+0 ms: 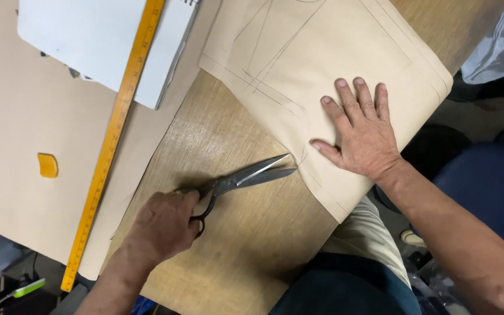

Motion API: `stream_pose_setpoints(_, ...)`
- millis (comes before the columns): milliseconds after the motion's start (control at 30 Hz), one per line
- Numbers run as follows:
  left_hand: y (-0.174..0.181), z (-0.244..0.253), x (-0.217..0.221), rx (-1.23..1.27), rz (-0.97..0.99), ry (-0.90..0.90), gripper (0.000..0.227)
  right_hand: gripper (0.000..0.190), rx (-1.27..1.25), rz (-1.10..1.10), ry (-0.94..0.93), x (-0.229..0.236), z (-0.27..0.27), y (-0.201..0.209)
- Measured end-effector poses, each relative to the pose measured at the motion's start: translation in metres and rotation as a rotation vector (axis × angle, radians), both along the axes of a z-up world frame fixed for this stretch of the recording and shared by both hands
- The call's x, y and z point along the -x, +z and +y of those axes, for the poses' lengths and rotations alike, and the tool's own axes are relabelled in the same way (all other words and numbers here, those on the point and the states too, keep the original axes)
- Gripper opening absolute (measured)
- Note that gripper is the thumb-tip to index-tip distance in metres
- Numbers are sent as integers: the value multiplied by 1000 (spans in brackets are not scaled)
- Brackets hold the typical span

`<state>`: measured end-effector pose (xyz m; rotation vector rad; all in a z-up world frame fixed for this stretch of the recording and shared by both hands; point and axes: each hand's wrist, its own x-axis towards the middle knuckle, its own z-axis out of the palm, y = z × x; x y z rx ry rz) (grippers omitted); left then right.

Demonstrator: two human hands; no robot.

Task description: The person uses large shears to cut a beige paper pattern along pre-drawn lines on a wooden table. They rotate the paper and adjust their position to follow the curved and straight lines of the pattern.

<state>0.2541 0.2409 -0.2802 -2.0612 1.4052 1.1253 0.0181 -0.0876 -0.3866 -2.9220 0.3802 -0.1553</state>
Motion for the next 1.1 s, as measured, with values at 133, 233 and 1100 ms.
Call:
stream_pose_setpoints(133,22,5,-8,-74,-14,50,38,104,-65,20,14,-1,-3,-2)
stream_pose_setpoints(233,26,10,-6,-51,-206,-182,58,104,-86,31,10,2,-2,-2)
stream_pose_setpoints(1100,15,-48,-22,-408,311,316,12,120,-113,72,42,-3,-10,-12)
